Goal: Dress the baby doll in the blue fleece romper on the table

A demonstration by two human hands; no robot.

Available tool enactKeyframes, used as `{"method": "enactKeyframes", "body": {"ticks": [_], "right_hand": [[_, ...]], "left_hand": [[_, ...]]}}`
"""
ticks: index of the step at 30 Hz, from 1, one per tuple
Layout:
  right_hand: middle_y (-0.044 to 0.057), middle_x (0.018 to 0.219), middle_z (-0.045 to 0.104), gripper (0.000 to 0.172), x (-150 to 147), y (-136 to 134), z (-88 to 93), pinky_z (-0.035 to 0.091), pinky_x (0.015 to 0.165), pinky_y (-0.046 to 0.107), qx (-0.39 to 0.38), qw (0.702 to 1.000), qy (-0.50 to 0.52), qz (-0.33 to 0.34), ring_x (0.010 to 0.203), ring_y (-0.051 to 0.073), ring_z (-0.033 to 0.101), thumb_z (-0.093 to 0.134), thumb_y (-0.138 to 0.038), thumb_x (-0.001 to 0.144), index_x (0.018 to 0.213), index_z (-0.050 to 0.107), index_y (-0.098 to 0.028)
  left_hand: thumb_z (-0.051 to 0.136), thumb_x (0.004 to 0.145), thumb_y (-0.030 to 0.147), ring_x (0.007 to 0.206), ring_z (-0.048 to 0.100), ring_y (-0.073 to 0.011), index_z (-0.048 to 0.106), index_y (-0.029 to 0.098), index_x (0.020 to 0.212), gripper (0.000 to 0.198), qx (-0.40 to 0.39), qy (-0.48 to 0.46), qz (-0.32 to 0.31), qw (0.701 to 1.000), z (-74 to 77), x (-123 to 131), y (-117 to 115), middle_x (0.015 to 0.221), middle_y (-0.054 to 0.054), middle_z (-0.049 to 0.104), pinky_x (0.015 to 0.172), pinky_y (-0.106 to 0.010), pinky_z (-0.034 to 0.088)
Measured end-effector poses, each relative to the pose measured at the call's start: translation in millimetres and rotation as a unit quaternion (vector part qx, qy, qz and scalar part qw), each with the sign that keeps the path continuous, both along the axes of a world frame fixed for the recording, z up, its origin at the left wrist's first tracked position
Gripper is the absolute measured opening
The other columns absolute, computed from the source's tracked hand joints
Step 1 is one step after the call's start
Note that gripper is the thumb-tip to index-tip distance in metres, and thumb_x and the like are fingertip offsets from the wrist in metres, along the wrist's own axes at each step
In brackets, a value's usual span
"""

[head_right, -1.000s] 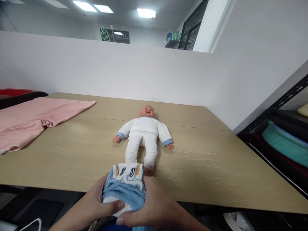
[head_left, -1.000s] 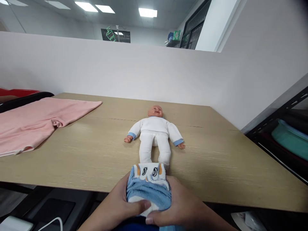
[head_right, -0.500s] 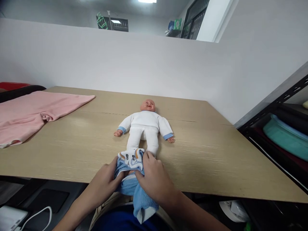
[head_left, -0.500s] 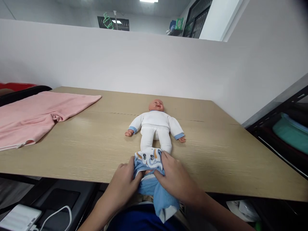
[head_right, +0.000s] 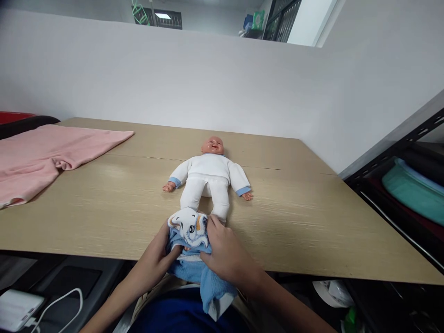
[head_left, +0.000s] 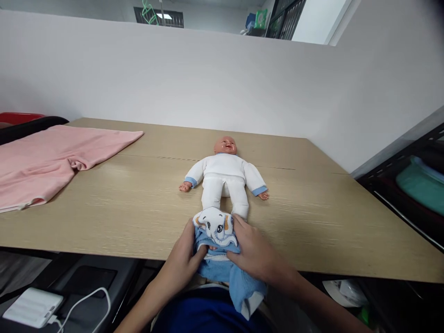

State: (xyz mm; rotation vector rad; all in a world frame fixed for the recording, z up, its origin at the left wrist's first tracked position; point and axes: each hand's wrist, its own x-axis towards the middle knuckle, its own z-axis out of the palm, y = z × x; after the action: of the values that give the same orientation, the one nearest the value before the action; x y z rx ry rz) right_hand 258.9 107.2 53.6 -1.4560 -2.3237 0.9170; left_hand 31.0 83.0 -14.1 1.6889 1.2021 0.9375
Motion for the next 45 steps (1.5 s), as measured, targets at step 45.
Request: {"method": "enactKeyframes", "body": {"ticks": [45], "right_hand": [[-0.002, 0.098, 0.056, 0.037, 39, 62, -13.3, 0.044, 0.083, 0.027, -0.134, 0.889, 0.439, 0.0, 0.087, 0.015, 0.051, 0.069, -0.06, 0.104, 0.114, 0.06, -0.025]], "left_hand": [[0.061, 0.104, 0.062, 0.104, 0.065, -0.0237, 0.068, 0.021, 0.116, 0.043, -0.025, 0.141, -0.211, 0.967, 94.6, -67, 142, 0.114, -0.007, 0.07, 0.096, -0.037, 0.052]]}}
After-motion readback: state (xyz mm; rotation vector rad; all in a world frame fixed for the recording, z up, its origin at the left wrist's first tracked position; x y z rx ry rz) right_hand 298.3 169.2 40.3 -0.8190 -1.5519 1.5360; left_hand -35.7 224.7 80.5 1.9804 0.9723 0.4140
